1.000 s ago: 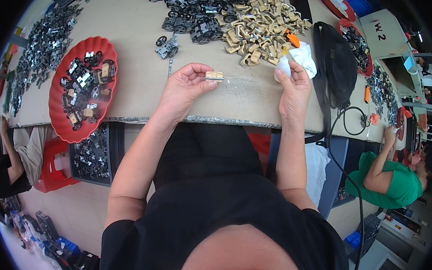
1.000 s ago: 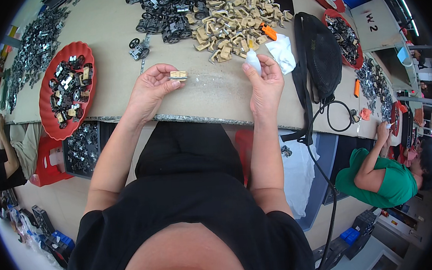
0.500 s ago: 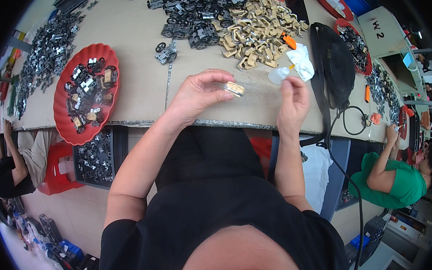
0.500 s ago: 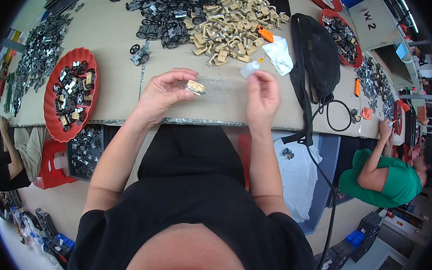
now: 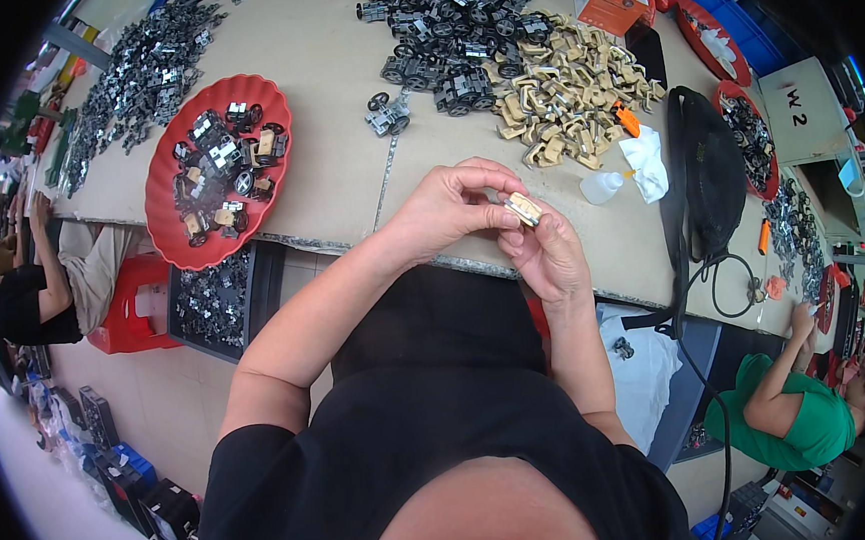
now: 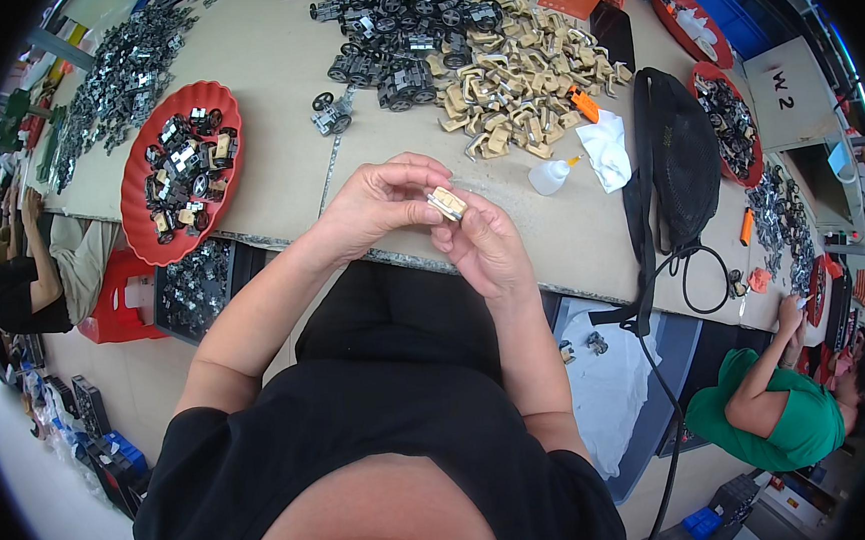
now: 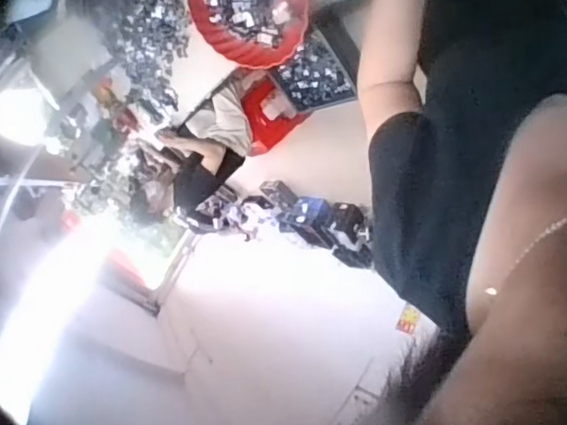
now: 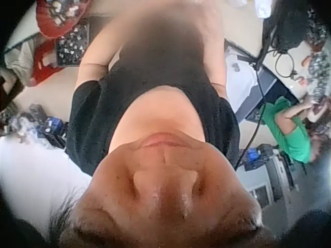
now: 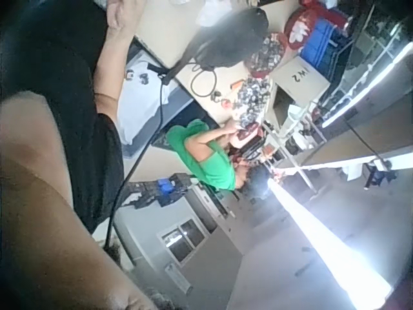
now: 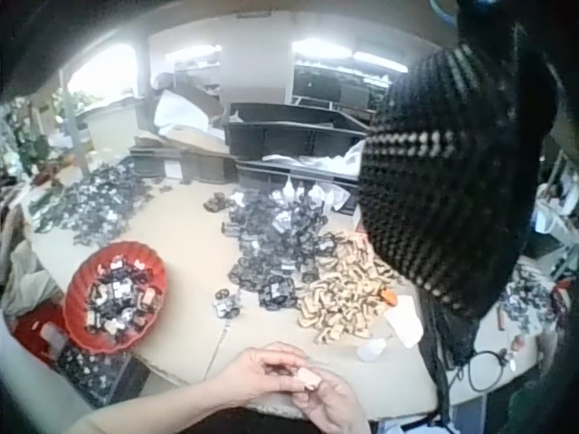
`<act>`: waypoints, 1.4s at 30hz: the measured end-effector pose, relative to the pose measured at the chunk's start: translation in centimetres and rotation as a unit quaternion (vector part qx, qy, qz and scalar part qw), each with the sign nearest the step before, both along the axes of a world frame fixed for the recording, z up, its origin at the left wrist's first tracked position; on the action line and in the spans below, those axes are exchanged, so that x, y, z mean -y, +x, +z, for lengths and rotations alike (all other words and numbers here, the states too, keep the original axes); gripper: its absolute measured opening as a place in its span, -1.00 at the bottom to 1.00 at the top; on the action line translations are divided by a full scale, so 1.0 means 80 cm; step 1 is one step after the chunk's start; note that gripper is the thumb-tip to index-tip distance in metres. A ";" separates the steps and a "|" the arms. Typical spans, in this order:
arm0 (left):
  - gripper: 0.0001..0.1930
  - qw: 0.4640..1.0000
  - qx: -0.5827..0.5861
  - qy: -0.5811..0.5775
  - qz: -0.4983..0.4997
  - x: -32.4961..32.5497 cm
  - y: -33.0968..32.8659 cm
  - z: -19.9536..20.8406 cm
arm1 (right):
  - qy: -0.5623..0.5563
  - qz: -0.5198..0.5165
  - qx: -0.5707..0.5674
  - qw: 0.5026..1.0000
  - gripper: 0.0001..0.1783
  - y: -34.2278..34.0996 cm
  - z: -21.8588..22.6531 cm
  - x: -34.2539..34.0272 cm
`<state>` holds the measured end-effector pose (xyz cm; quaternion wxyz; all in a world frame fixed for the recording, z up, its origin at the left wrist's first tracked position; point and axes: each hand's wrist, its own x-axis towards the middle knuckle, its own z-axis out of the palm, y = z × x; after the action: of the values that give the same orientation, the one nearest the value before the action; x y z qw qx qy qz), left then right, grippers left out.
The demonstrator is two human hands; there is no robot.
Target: The worker is assembling small plastic and metal components, applying glue to one part before joining it to another.
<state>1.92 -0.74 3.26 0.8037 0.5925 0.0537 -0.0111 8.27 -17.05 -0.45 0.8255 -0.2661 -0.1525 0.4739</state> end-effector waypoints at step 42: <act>-0.60 0.990 -0.016 -0.082 0.117 -0.030 -0.048 -0.018 | -0.033 -0.041 -0.038 0.998 -0.62 -0.001 0.001 -0.046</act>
<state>-1.96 1.65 1.84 0.8446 0.5137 0.1343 0.0687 8.16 -13.36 -0.36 0.8404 -0.2805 -0.0941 0.4540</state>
